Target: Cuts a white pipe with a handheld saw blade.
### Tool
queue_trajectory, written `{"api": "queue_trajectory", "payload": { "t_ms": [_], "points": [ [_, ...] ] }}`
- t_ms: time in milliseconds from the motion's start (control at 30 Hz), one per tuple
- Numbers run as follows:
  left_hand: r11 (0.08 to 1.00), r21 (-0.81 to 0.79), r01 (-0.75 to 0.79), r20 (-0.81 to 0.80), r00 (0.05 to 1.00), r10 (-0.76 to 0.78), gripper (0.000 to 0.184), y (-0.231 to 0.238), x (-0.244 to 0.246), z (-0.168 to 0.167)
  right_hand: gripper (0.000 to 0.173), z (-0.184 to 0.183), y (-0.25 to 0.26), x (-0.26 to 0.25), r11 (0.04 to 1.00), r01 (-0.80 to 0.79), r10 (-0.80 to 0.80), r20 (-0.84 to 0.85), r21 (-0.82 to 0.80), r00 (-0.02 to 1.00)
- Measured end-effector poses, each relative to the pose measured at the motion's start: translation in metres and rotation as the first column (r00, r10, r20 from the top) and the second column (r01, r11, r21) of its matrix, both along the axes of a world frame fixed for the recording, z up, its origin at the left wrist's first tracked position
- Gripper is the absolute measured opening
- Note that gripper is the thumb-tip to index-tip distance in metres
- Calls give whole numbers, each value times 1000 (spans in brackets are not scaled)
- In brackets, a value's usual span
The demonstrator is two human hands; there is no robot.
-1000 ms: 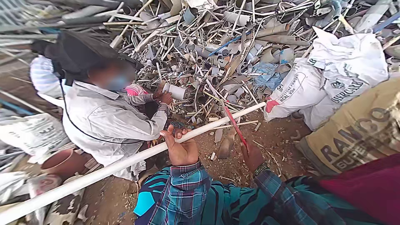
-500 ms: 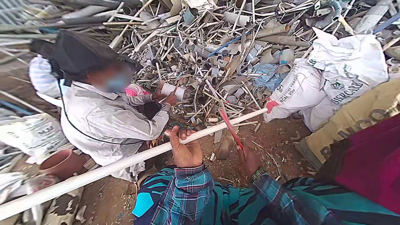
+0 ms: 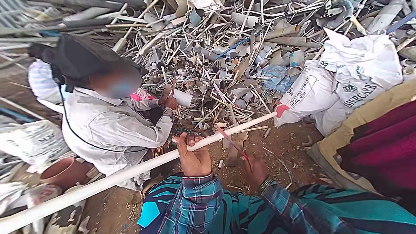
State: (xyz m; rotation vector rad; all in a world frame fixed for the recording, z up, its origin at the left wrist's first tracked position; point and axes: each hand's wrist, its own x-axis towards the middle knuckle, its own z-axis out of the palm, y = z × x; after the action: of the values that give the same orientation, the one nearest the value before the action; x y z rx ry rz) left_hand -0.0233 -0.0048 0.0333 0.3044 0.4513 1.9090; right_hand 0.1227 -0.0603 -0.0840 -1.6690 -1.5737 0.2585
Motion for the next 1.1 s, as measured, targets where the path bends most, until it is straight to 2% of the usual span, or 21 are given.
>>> {"api": "queue_trajectory", "payload": {
  "t_ms": [67,133,233,300,367,433,600,667,700,767,800,833,900,967,1000,1100],
  "points": [
    [998,-57,39,49,998,-36,51,3,-2,-2,32,-9,12,17,991,128,-130,-58,-36,990],
    [999,-40,20,56,998,-18,52,6,-3,-3,36,-10,24,35,964,226,-244,-129,-137,961],
    [998,49,-36,24,999,35,53,3,-3,-2,40,1,25,42,937,219,-269,-163,-273,949],
    [997,66,-37,21,999,35,54,3,-2,-1,37,8,12,20,978,120,-142,-125,-168,982],
    [999,30,-13,52,999,11,54,3,0,-1,31,5,-1,-5,999,3,-4,6,54,1000],
    [999,-32,44,75,996,-41,54,2,0,0,28,-3,-2,-15,975,-29,5,105,219,994],
    [972,-167,167,112,982,-150,52,-1,6,0,27,-18,9,11,959,69,-101,106,275,989],
    [987,-104,124,125,986,-110,52,1,2,1,31,-18,14,23,964,194,-201,19,179,979],
    [995,-54,78,121,990,-71,53,4,-3,1,33,-16,17,32,967,245,-244,-32,70,969],
    [997,64,-36,91,995,30,55,7,-12,2,41,-5,27,54,931,265,-307,-147,-250,940],
    [988,133,-77,64,996,69,56,7,-15,3,41,-4,29,61,920,252,-310,-164,-301,936],
    [976,195,-101,44,995,94,57,6,-15,2,40,-3,28,60,933,234,-284,-159,-273,946],
    [955,276,-108,29,994,104,57,3,-8,0,38,1,15,35,986,150,-156,-98,-68,983],
    [957,275,-91,38,996,83,56,-2,4,-5,35,-5,4,2,978,24,-32,35,206,999],
    [965,253,-69,52,997,57,56,-4,8,-5,34,-6,1,-9,959,-11,-9,70,283,997],
    [989,143,28,68,997,-38,57,-9,6,-1,33,-7,-2,-9,970,-2,-11,52,243,999]
  ]
}}
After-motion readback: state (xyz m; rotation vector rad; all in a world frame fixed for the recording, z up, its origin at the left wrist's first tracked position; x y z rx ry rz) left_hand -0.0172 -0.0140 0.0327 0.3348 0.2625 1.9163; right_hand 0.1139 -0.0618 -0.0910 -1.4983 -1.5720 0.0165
